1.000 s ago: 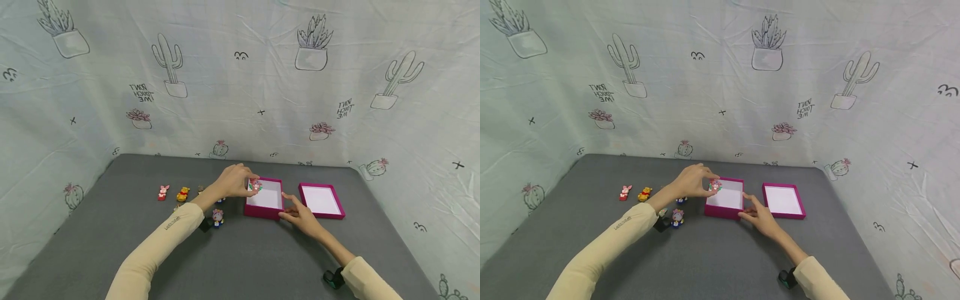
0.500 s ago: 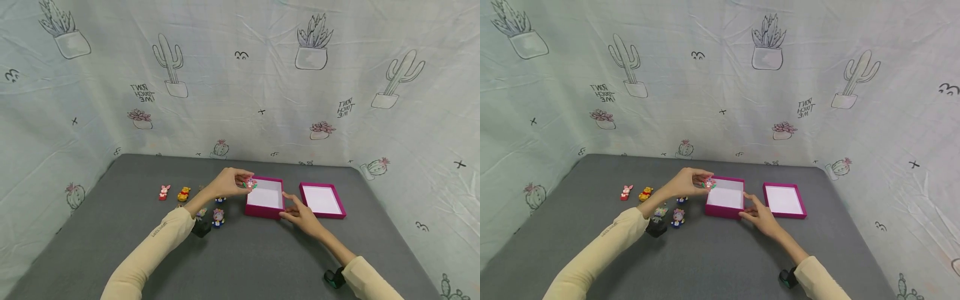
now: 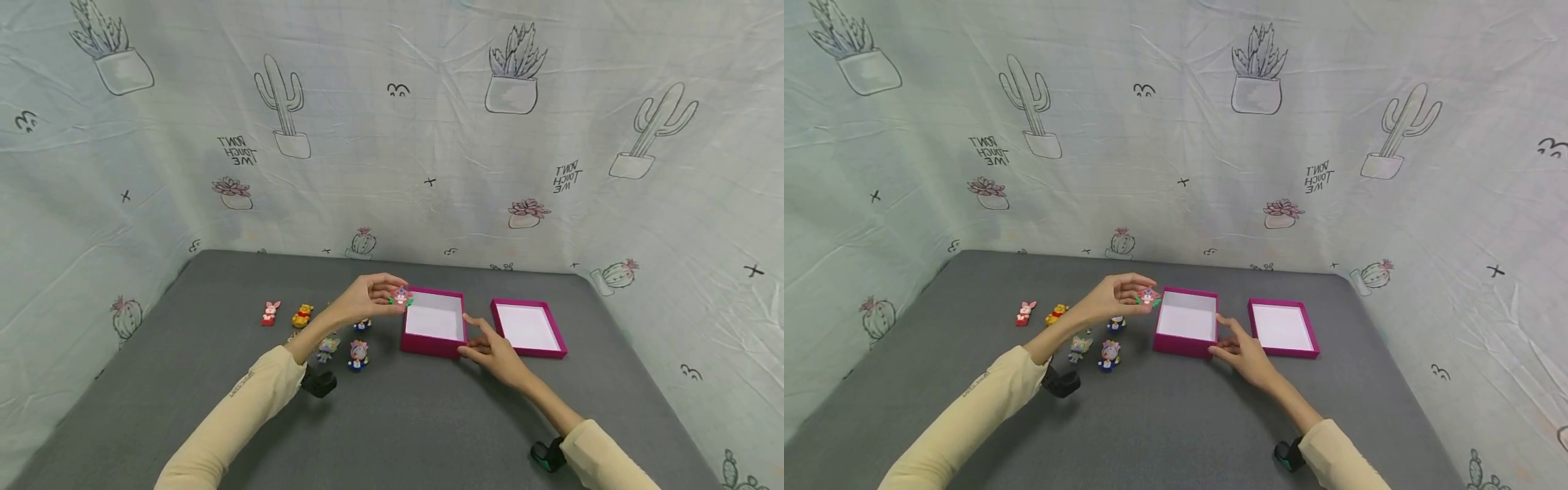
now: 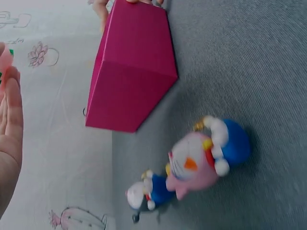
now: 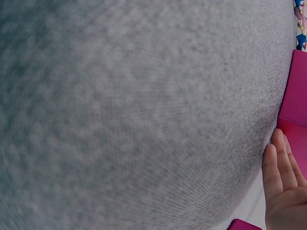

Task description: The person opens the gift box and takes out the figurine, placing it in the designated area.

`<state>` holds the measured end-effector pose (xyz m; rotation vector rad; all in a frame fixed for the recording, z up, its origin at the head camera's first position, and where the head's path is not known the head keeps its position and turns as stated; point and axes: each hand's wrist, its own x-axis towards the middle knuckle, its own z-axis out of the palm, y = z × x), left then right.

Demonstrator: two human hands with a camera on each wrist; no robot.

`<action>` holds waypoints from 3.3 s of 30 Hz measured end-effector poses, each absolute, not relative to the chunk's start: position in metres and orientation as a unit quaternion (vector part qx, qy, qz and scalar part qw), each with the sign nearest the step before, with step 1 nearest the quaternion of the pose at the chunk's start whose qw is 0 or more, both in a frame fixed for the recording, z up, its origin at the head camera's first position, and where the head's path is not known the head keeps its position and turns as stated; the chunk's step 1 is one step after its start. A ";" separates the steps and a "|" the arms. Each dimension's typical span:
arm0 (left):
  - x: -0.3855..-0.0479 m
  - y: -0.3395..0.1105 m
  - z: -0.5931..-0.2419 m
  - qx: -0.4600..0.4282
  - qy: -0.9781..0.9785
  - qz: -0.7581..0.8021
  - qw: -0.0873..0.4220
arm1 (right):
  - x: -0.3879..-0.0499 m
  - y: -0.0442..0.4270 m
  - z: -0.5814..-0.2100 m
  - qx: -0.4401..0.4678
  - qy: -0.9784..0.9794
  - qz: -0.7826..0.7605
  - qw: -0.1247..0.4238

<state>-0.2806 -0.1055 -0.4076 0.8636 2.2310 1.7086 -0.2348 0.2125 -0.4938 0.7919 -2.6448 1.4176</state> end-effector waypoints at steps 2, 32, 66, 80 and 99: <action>-0.278 -0.112 -0.408 0.301 0.756 0.573 0.098 | -0.235 0.213 -0.494 0.254 -0.853 0.456 0.019; -0.239 -0.212 -0.421 0.294 0.791 0.532 0.069 | -0.236 0.213 -0.496 0.256 -0.855 0.450 0.030; -0.215 -0.324 -0.457 0.252 0.794 0.545 0.096 | -0.237 0.215 -0.500 0.285 -0.844 0.449 0.064; -0.219 -0.341 -0.466 0.272 0.809 0.502 0.137 | -0.237 0.216 -0.502 0.280 -0.849 0.446 0.047; -0.222 -0.342 -0.468 0.236 0.854 0.446 0.127 | -0.234 0.214 -0.503 0.275 -0.850 0.447 0.045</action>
